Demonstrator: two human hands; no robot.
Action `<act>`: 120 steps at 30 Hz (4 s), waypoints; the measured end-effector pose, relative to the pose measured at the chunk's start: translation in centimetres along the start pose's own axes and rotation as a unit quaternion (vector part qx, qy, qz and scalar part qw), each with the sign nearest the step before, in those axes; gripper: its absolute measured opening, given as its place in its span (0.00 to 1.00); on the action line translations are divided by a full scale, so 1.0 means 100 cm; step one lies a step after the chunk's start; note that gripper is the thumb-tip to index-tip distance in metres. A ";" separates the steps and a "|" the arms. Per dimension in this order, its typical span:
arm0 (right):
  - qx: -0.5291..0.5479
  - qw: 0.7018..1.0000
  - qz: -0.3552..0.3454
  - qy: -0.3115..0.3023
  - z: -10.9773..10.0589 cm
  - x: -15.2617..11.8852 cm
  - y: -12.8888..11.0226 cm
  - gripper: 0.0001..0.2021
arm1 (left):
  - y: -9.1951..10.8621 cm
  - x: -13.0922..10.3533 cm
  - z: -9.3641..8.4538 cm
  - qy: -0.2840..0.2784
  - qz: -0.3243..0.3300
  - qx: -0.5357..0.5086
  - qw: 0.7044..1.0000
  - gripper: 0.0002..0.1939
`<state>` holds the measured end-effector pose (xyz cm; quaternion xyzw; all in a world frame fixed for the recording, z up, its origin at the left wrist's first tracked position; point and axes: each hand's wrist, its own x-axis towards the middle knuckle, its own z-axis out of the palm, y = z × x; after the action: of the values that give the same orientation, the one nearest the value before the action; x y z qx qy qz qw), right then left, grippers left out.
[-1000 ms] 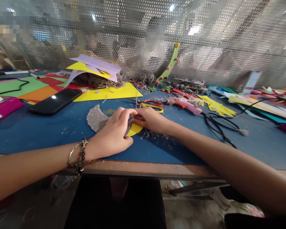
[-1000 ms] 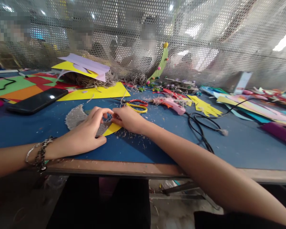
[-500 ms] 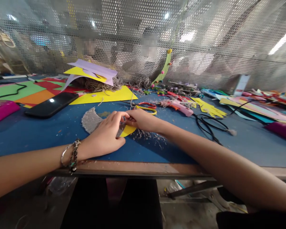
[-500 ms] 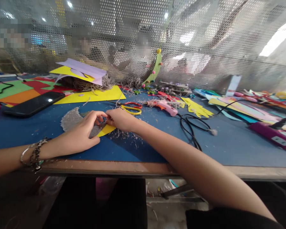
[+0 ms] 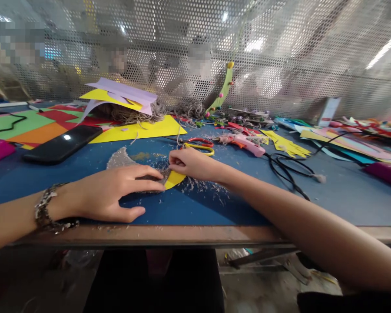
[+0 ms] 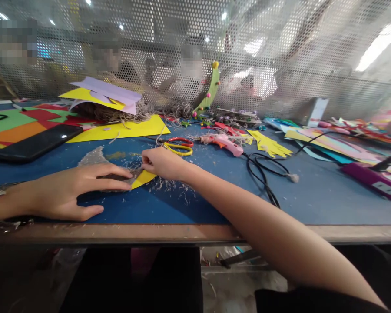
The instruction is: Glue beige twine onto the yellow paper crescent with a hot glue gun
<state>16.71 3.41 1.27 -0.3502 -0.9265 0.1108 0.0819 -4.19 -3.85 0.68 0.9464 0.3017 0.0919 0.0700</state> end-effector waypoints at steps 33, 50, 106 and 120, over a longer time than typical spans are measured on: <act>0.000 1.000 0.012 -0.004 -0.001 0.000 0.002 0.06 | -0.017 0.009 -0.008 -0.009 0.145 0.029 0.989 0.26; 0.033 0.999 0.011 -0.003 -0.002 -0.001 0.004 0.06 | -0.025 0.017 -0.004 0.043 0.218 0.025 0.975 0.23; 0.284 0.918 0.157 0.227 -0.025 -0.011 0.018 0.06 | -0.023 0.009 -0.006 0.014 0.176 -0.009 0.984 0.26; -0.050 0.993 0.018 0.107 -0.017 -0.016 0.008 0.14 | -0.026 0.009 -0.004 0.036 0.184 -0.021 0.982 0.23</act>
<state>18.79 3.23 2.55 -0.3803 -0.9103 0.0276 0.1609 -5.01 -1.19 0.65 0.9801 0.1226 0.1439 0.0610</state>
